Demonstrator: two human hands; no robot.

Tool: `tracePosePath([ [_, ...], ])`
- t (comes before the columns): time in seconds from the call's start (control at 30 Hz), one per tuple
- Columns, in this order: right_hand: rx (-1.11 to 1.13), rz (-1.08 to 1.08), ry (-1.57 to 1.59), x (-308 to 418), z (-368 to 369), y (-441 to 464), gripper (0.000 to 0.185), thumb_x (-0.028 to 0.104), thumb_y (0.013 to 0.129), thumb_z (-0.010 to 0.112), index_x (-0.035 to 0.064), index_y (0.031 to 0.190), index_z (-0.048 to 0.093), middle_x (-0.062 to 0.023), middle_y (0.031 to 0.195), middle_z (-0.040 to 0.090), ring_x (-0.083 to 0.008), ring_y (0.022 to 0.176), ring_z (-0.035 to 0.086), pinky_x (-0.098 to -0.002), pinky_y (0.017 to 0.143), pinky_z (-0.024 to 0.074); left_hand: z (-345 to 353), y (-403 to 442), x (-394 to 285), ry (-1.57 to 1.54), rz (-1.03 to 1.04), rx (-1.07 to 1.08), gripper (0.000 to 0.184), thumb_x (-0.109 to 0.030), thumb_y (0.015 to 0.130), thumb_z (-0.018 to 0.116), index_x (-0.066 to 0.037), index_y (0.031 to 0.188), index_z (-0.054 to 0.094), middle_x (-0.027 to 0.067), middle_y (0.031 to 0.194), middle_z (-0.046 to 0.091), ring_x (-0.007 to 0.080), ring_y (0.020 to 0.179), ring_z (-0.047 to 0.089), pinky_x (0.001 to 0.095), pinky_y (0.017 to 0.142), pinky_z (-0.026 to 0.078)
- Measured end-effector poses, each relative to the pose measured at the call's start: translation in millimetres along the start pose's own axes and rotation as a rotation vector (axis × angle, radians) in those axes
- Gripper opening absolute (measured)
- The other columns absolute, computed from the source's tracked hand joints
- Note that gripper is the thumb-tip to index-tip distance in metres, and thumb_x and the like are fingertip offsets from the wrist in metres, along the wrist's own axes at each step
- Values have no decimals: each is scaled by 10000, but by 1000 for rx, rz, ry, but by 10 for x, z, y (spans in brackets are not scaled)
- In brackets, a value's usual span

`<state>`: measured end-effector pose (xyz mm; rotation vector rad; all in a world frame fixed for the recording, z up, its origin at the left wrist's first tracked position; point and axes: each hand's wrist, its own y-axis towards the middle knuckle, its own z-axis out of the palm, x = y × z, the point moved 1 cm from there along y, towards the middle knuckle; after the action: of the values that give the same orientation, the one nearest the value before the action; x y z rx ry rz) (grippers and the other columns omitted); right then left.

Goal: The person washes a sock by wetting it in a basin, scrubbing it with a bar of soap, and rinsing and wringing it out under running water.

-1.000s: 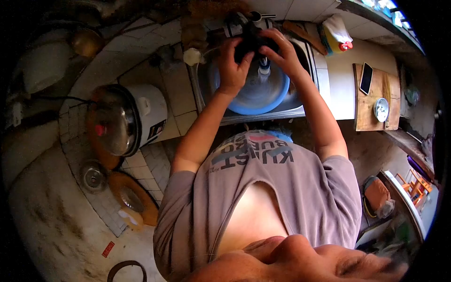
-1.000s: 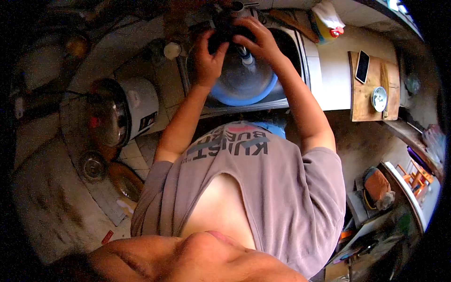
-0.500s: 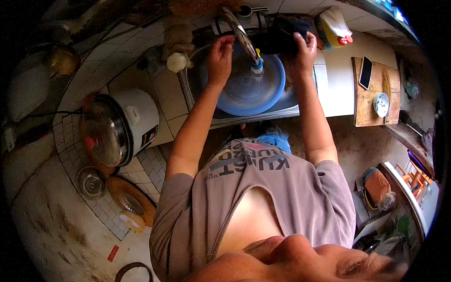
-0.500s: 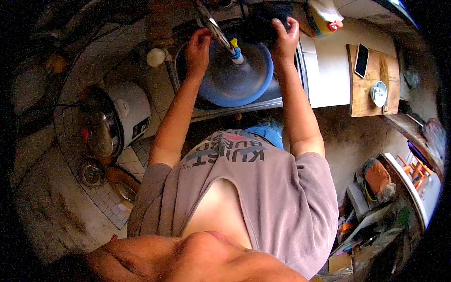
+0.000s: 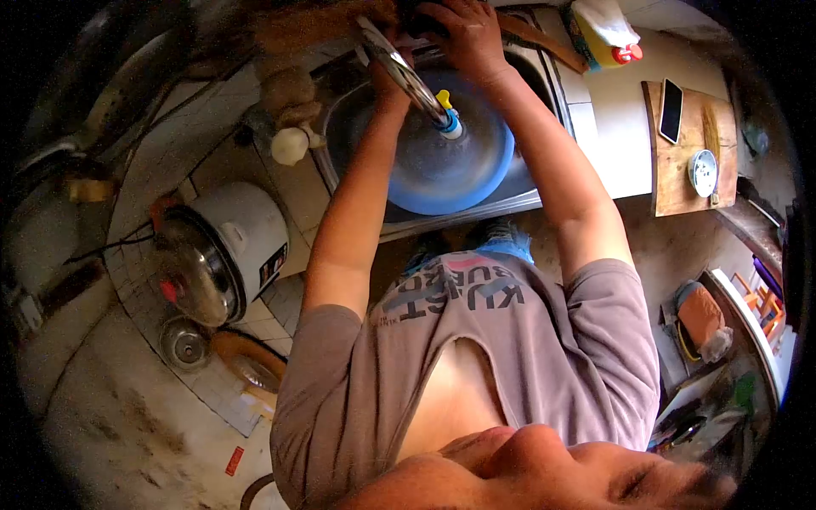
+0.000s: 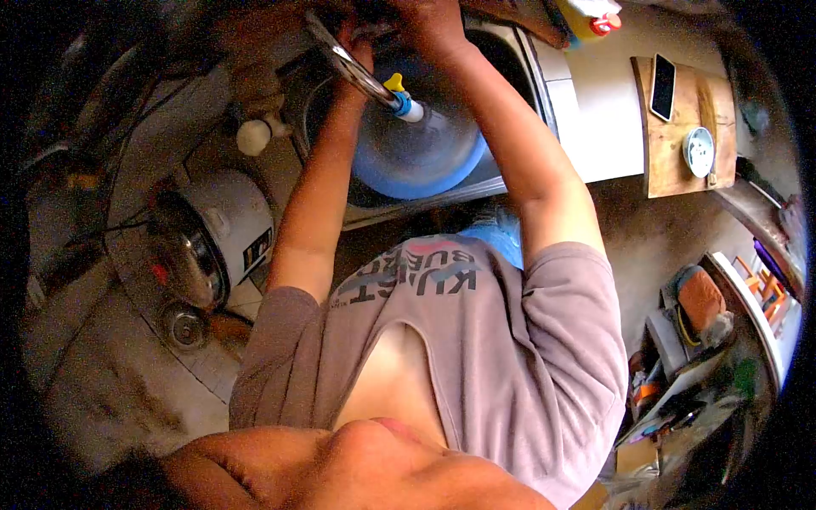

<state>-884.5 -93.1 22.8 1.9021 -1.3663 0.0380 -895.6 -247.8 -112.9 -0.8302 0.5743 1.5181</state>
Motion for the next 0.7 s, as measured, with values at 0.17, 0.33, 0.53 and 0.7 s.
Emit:
tracePosePath([
  [0.17, -24, -11, 272, -201, 39, 1, 472, 79, 600, 702, 99, 1061, 602, -131, 1022, 598, -327, 1005, 549, -426, 866, 446, 280, -195, -398, 1251, 419, 120, 428, -40, 818, 474, -43, 1245, 511, 176, 1082, 602, 273, 978, 580, 346, 878, 447],
  [0.33, -469, 568, 695, -279, 231, -316, 399, -4, 702, 678, 31, 1087, 580, -124, 1060, 608, -228, 1006, 583, -328, 877, 463, 226, -192, -441, 1295, 639, 196, 479, -16, 795, 463, -58, 1271, 502, 179, 1065, 605, 272, 957, 584, 375, 878, 440],
  [0.53, -307, 632, 603, -243, 24, -656, 465, 126, 727, 735, 7, 1139, 555, -166, 1087, 596, -258, 1008, 581, -350, 888, 452, 231, -231, -487, 1278, 706, 252, 500, -20, 836, 455, -131, 1323, 481, 148, 1061, 614, 269, 969, 578, 366, 871, 437],
  [0.7, -58, 188, 76, -110, 332, -529, 421, 115, 623, 725, 33, 1019, 609, -195, 1159, 508, -392, 1077, 462, -444, 916, 423, 1, -120, -464, 1023, 390, 382, 436, -49, 924, 400, -71, 1358, 426, 103, 1410, 375, 232, 1217, 440, 338, 990, 384],
])
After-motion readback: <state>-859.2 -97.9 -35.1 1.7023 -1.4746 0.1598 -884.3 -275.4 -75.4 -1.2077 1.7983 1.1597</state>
